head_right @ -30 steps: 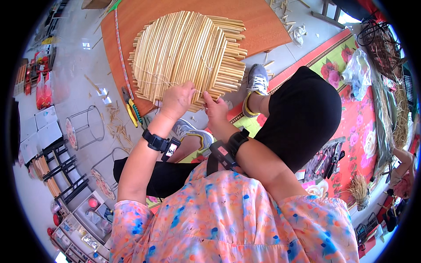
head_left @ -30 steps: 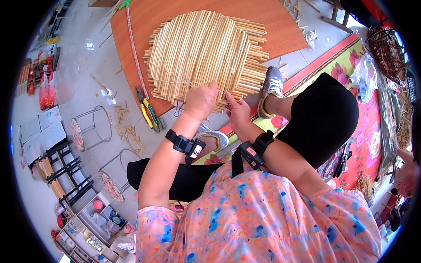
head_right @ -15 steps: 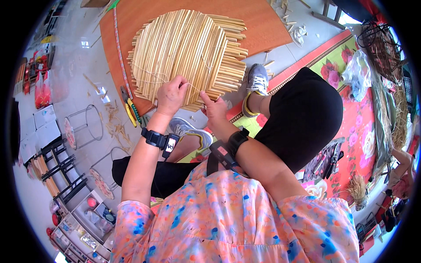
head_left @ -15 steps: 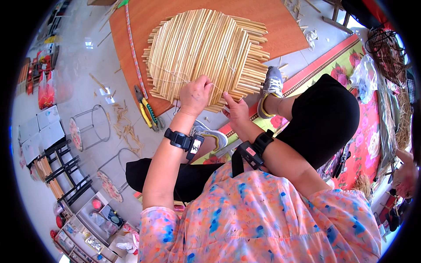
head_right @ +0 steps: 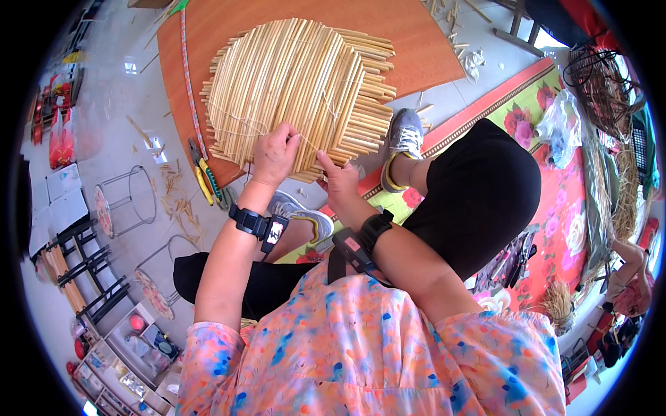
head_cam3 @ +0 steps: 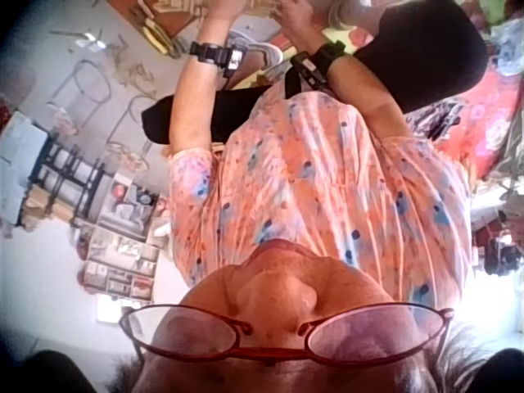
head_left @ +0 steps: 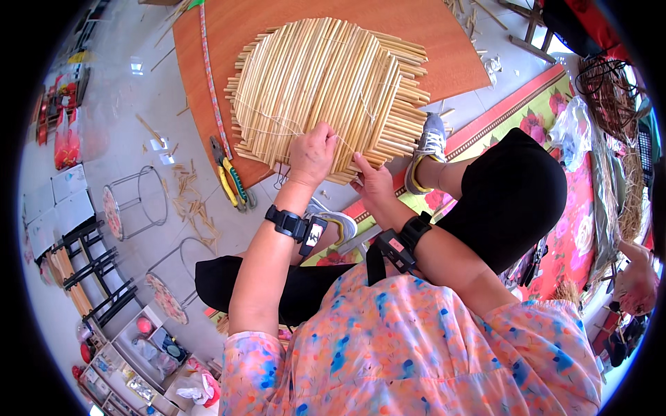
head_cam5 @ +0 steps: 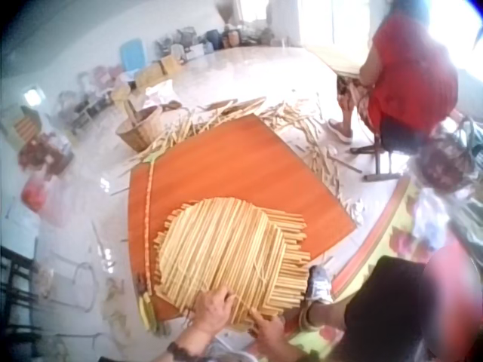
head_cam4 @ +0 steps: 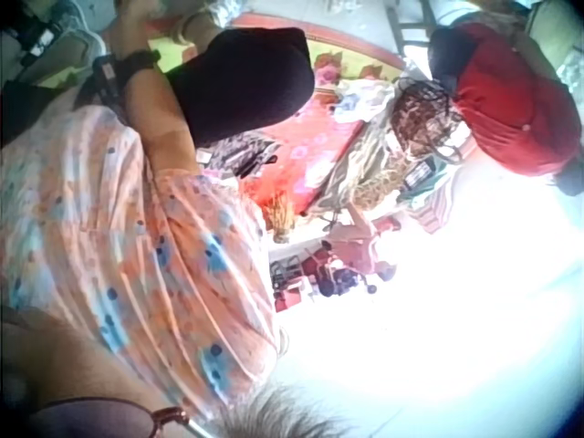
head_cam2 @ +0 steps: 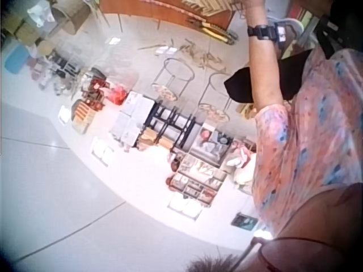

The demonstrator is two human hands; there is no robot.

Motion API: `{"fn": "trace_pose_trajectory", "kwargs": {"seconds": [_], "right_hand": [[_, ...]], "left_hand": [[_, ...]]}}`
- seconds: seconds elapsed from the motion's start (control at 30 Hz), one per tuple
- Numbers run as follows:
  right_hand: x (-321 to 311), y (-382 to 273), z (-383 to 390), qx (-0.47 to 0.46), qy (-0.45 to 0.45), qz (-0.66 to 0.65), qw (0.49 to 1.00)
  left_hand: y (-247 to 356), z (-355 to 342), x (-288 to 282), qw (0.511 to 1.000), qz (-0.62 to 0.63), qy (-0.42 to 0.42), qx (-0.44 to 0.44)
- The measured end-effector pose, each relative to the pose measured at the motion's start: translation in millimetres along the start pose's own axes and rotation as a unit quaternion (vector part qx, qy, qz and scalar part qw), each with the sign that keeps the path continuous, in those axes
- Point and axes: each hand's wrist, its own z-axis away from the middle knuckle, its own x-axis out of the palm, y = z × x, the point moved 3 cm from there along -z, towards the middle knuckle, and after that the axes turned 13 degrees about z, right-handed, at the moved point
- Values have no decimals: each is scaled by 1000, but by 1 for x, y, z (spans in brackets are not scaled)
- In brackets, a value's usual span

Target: The person is weaving a circular mat by arranging bamboo sticks together and securing them with string, using pliers to trim the ends.

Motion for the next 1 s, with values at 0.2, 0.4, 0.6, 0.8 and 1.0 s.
{"fn": "trace_pose_trajectory", "kwargs": {"seconds": [0.2, 0.4, 0.6, 0.8, 1.0], "right_hand": [[0, 4, -5, -24, -28, -4, 999], [0, 4, -3, -19, -30, 12, 999], [11, -1, 6, -19, -93, -79, 992], [11, 0, 1, -57, -37, -57, 996], [10, -13, 3, -132, 43, -63, 988]], "left_hand": [[1, 0, 2, 1000, 0, 1, 0], [-2, 1, 5, 1000, 1, 22, 20], [-1, -1, 4, 1000, 2, 1, 2], [1, 1, 4, 999, 24, 27, 9], [10, 3, 1, 995, 71, 52, -38]]}}
